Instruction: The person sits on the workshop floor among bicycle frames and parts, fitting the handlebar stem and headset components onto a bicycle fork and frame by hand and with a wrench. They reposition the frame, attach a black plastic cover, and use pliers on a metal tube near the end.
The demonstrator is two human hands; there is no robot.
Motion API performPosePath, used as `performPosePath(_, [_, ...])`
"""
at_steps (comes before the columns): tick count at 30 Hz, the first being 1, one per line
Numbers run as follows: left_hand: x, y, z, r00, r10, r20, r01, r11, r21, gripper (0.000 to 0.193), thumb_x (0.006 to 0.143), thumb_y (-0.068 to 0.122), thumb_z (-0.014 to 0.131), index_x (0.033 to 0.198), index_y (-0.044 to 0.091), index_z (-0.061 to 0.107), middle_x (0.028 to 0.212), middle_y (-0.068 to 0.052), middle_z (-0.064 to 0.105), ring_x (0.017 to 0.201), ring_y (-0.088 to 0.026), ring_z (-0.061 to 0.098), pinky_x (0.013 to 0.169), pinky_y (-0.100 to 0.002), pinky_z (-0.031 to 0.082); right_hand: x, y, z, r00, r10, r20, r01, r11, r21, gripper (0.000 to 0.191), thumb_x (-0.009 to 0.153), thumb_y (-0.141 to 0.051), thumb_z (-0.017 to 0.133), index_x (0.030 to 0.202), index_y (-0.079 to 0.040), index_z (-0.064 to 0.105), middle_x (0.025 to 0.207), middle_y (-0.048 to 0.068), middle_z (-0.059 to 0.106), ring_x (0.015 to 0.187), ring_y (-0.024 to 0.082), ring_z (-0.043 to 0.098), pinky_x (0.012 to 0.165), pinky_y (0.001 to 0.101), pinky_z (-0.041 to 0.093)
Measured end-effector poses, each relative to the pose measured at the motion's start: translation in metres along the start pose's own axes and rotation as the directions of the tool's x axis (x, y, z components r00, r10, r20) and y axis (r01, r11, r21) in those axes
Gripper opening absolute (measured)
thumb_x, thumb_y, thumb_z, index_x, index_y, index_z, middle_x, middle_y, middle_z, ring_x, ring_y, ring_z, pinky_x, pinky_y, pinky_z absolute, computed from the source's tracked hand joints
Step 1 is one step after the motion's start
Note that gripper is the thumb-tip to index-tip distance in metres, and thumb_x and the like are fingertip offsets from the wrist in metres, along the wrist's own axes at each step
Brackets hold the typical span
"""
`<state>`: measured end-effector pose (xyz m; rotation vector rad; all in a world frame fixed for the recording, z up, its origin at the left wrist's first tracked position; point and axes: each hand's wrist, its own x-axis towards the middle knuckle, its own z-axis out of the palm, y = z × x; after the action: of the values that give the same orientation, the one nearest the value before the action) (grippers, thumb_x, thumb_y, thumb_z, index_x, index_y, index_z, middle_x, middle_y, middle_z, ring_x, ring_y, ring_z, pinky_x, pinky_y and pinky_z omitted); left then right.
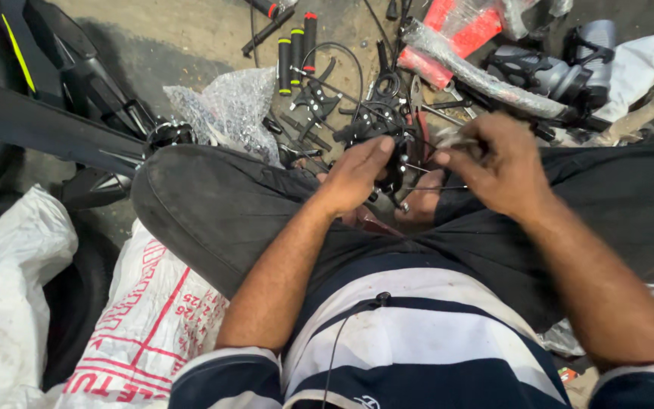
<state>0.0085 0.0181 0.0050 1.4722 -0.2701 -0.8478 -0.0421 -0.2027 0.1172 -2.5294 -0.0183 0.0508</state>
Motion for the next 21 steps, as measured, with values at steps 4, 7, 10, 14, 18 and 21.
performPosePath(4, [-0.004, 0.006, 0.005, 0.997, 0.075, -0.034, -0.074, 0.997, 0.02, 0.05, 0.109, 0.044, 0.042, 0.123, 0.001, 0.064, 0.096, -0.01, 0.069, 0.086, -0.019, 0.063, 0.08, -0.035, 0.053, -0.015, 0.006, 0.039, 0.964, 0.223, 0.147, -0.264, 0.883, 0.387, 0.02, 0.1, -0.016, 0.074, 0.091, 0.0, 0.066, 0.069, 0.013, 0.057, 0.064, 0.033, 0.053, 0.055, 0.0349, 0.04])
performPosePath(7, [-0.009, 0.01, 0.012, 0.974, 0.222, -0.04, -0.211, 0.96, 0.185, 0.047, 0.111, 0.04, 0.041, 0.122, 0.001, 0.063, 0.095, -0.015, 0.069, 0.087, -0.027, 0.065, 0.081, -0.037, 0.052, -0.022, 0.011, 0.051, 0.993, 0.087, 0.082, -0.108, 0.949, 0.295, 0.015, 0.097, -0.013, 0.071, 0.099, 0.001, 0.068, 0.079, 0.017, 0.063, 0.066, 0.032, 0.062, 0.061, 0.0391, 0.047])
performPosePath(10, [-0.01, 0.012, 0.015, 0.945, 0.323, -0.05, -0.306, 0.928, 0.213, 0.043, 0.112, 0.038, 0.04, 0.122, 0.002, 0.062, 0.099, -0.018, 0.069, 0.093, -0.033, 0.068, 0.082, -0.039, 0.052, -0.024, 0.012, 0.05, 0.997, -0.082, -0.008, 0.082, 0.988, 0.132, 0.016, 0.091, -0.009, 0.071, 0.104, 0.001, 0.069, 0.086, 0.02, 0.067, 0.079, 0.04, 0.066, 0.067, 0.0447, 0.051])
performPosePath(14, [-0.007, 0.01, 0.015, 0.963, 0.266, -0.04, -0.248, 0.936, 0.251, 0.041, 0.112, 0.036, 0.04, 0.117, 0.003, 0.064, 0.095, -0.019, 0.069, 0.09, -0.036, 0.067, 0.08, -0.042, 0.051, -0.021, 0.008, 0.047, 0.963, -0.255, -0.087, 0.256, 0.967, -0.003, 0.026, 0.079, -0.007, 0.07, 0.103, 0.002, 0.068, 0.087, 0.021, 0.066, 0.081, 0.043, 0.065, 0.072, 0.0485, 0.052])
performPosePath(18, [-0.004, 0.006, 0.016, 0.978, 0.201, -0.063, -0.181, 0.956, 0.229, 0.042, 0.111, 0.037, 0.041, 0.115, 0.002, 0.064, 0.091, -0.019, 0.068, 0.087, -0.037, 0.067, 0.079, -0.042, 0.052, -0.016, 0.008, 0.047, 0.99, -0.135, -0.034, 0.138, 0.983, 0.123, 0.024, 0.08, -0.008, 0.07, 0.102, 0.0, 0.069, 0.085, 0.02, 0.067, 0.077, 0.04, 0.066, 0.068, 0.0453, 0.052])
performPosePath(21, [-0.003, 0.002, 0.019, 0.993, -0.018, -0.113, 0.022, 0.999, 0.036, 0.043, 0.108, 0.038, 0.044, 0.112, 0.001, 0.064, 0.091, -0.02, 0.068, 0.087, -0.041, 0.066, 0.078, -0.044, 0.053, -0.013, 0.014, 0.047, 0.976, 0.167, 0.14, -0.195, 0.955, 0.224, 0.018, 0.09, -0.016, 0.072, 0.096, 0.0, 0.068, 0.076, 0.02, 0.064, 0.068, 0.04, 0.063, 0.063, 0.0452, 0.049])
